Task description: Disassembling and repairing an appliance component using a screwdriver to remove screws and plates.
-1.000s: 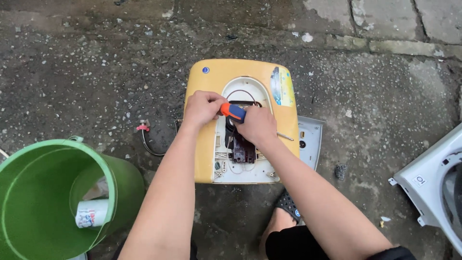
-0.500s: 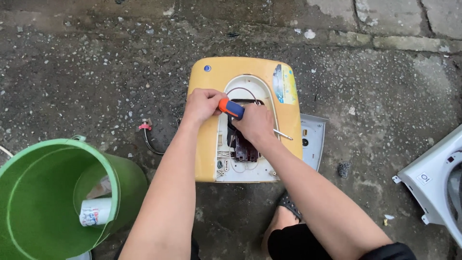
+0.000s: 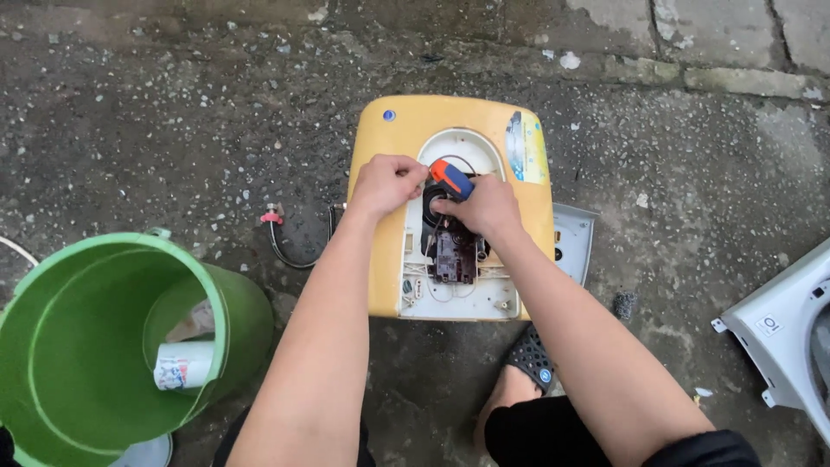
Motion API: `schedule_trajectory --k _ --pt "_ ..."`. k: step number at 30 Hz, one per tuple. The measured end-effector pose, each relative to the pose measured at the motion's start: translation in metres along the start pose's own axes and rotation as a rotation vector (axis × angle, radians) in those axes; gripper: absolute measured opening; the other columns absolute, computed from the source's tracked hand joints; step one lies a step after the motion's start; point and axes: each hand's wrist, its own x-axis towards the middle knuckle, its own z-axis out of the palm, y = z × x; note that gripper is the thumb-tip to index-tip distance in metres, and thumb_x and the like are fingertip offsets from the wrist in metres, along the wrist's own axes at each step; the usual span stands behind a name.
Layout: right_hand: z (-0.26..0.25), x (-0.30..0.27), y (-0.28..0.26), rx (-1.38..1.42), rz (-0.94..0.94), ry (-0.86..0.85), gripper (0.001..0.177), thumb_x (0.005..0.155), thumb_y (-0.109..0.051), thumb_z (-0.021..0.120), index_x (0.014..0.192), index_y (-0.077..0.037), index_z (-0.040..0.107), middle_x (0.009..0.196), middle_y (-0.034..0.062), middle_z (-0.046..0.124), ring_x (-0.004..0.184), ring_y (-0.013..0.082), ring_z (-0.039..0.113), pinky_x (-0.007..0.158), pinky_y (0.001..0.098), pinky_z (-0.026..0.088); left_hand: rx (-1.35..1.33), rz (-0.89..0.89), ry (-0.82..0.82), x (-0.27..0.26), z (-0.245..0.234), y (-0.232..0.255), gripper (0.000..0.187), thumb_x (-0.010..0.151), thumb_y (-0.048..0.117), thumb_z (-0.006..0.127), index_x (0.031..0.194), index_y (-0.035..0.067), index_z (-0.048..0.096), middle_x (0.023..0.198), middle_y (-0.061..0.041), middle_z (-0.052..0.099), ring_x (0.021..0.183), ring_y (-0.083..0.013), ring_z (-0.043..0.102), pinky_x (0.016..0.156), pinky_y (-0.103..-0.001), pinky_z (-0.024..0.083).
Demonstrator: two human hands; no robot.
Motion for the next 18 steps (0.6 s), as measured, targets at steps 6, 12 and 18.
schedule_trajectory --k 6,12,18 --pt "0.002 0.005 0.001 -0.026 -0.004 0.007 0.063 0.068 -0.051 0.093 0.114 -0.012 0.077 0.101 0.0151 0.075 0.107 0.0357 0.073 0.085 0.0437 0.058 0.043 0.003 0.015 0.001 -0.001 0.002 0.022 0.082 0.04 0.066 0.095 0.032 0.081 0.065 0.009 0.073 0.084 -0.0091 0.075 0.089 -0.027 0.056" --pt "-0.006 -0.007 0.002 0.01 0.009 0.032 0.056 0.075 -0.054 0.086 0.115 -0.016 0.077 0.104 0.0136 0.076 0.108 0.034 0.073 0.086 0.0418 0.059 0.067 0.013 0.027 0.003 0.001 0.002 0.021 0.082 0.041 0.067 0.094 0.031 0.081 0.064 0.008 0.073 0.084 -0.0113 0.075 0.088 -0.029 0.056" --pt "-0.057 0.004 0.037 0.147 0.105 0.078 0.065 0.073 -0.067 0.081 0.087 -0.004 0.07 0.072 0.0145 0.069 0.054 0.0252 0.07 0.048 0.0324 0.056 0.046 0.02 0.011 -0.003 -0.002 0.004 0.021 0.085 0.043 0.067 0.095 0.031 0.081 0.066 0.008 0.074 0.085 -0.0104 0.075 0.091 -0.029 0.055"
